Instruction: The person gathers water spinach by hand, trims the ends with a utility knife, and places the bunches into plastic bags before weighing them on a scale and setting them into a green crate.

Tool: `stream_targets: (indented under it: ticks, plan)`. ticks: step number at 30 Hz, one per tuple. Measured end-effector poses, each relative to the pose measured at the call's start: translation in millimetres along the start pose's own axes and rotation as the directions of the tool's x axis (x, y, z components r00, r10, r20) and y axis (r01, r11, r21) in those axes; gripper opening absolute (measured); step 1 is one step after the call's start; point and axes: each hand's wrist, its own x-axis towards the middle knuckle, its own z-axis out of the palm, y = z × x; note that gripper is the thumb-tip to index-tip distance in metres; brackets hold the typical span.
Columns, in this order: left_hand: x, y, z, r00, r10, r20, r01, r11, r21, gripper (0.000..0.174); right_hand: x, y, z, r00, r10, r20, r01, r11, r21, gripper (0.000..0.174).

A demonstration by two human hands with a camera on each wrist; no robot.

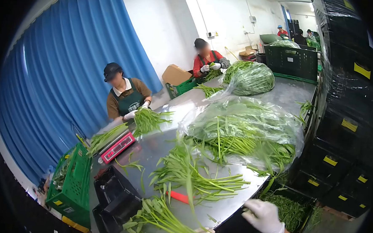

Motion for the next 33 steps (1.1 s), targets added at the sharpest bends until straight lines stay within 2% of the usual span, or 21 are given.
stream_targets:
  ticks: [1, 3, 7, 10, 11, 13, 14, 16, 17, 19, 22, 23, 24, 25, 26, 27, 28, 29, 31, 32, 33]
  plan:
    - [-1, -1, -1, 1.0, -0.01, 0.016, 0.01, 1.0, 0.026, 0.006, 1, -5, 9, 0.992, -0.123, -0.004, 0.123, 0.988, 0.091, 0.022]
    - [-2, -1, -3, 1.0, -0.001, 0.021, 0.001, 1.0, 0.02, 0.006, 9, -23, 21, 0.976, -0.178, 0.127, 0.141, 0.956, 0.257, 0.027]
    - [-2, -15, -16, 0.998, 0.05, 0.041, -0.052, 0.997, 0.058, 0.01, 28, -61, 37, 0.976, -0.21, 0.066, 0.184, 0.942, 0.281, 0.025]
    - [1, -27, -24, 0.994, 0.102, 0.047, -0.101, 0.995, -0.013, 0.017, 38, -71, 45, 0.962, -0.188, 0.199, 0.096, 0.912, 0.398, 0.015]
    - [3, -29, -26, 0.993, 0.104, 0.052, -0.103, 0.994, -0.02, 0.017, 39, -73, 43, 0.962, -0.19, 0.197, 0.101, 0.914, 0.392, 0.015]
    - [4, -32, -31, 0.997, 0.053, 0.049, -0.055, 0.998, 0.044, 0.016, 38, -78, 38, 0.968, -0.251, -0.005, 0.223, 0.85, 0.478, 0.013]
    - [5, -32, -33, 0.998, 0.048, 0.049, -0.05, 0.998, 0.039, 0.016, 37, -78, 38, 0.968, -0.25, 0.0, 0.22, 0.852, 0.475, 0.013]
    - [5, -31, -37, 0.983, -0.055, 0.173, 0.046, 0.997, 0.055, 0.015, 35, -76, 37, 0.976, -0.215, 0.035, 0.162, 0.826, 0.54, 0.016]
    - [5, -32, -40, 0.983, -0.061, 0.176, 0.053, 0.997, 0.054, 0.015, 35, -77, 35, 0.977, -0.21, 0.039, 0.156, 0.829, 0.537, 0.016]
    - [7, -34, -47, 0.917, -0.089, 0.388, 0.114, 0.993, -0.042, 0.011, 37, -78, 31, 0.918, -0.394, -0.042, 0.377, 0.837, 0.396, 0.016]
    - [9, -29, -53, 0.848, -0.149, 0.508, 0.211, 0.975, -0.067, 0.006, 31, -52, 46, 0.926, -0.371, -0.067, 0.375, 0.891, 0.256, 0.01]
    - [8, -27, -52, 0.847, -0.149, 0.511, 0.211, 0.975, -0.066, 0.006, 27, -46, 55, 0.835, -0.108, -0.539, 0.323, 0.89, 0.322, 0.012]
    - [5, -23, -50, 0.869, -0.077, 0.489, 0.144, 0.984, -0.102, 0.006, 27, -34, 51, 0.723, 0.211, -0.658, 0.144, 0.885, 0.443, 0.011]
    - [4, -21, -47, 0.886, -0.002, 0.463, 0.075, 0.988, -0.139, 0.006, 45, -34, 27, 0.589, 0.383, -0.711, 0.115, 0.831, 0.544, 0.014]
    - [6, -19, -47, 0.897, 0.041, 0.44, 0.052, 0.979, -0.198, 0.006, 55, -30, 21, 0.544, 0.583, -0.603, 0.285, 0.548, 0.786, 0.016]
    - [3, -6, -38, 0.897, 0.046, 0.44, 0.047, 0.979, -0.199, 0.006, 55, -12, 24, 0.669, 0.475, -0.572, 0.199, 0.627, 0.753, 0.017]
    - [-1, 10, -28, 0.941, -0.04, 0.336, 0.09, 0.987, -0.136, 0.006, 60, -4, 28, 0.826, 0.261, -0.499, 0.102, 0.803, 0.588, 0.026]
    - [-3, 21, -23, 0.968, -0.119, 0.223, 0.139, 0.987, -0.077, 0.006, 66, 3, 34, 0.938, 0.07, -0.34, 0.063, 0.93, 0.363, 0.038]
    - [5, 12, -31, 0.965, -0.07, 0.252, 0.088, 0.994, -0.061, 0.007, 89, 22, 57, 0.979, -0.176, -0.107, 0.169, 0.983, -0.07, 0.054]
    - [6, 12, -31, 0.958, -0.059, 0.282, 0.112, 0.979, -0.173, 0.007, 93, 40, 78, 0.975, -0.22, -0.036, 0.208, 0.955, -0.21, 0.051]
    - [8, 11, -33, 0.95, -0.044, 0.31, 0.136, 0.949, -0.283, 0.007, 97, 49, 86, 0.973, -0.228, -0.04, 0.215, 0.954, -0.211, 0.051]
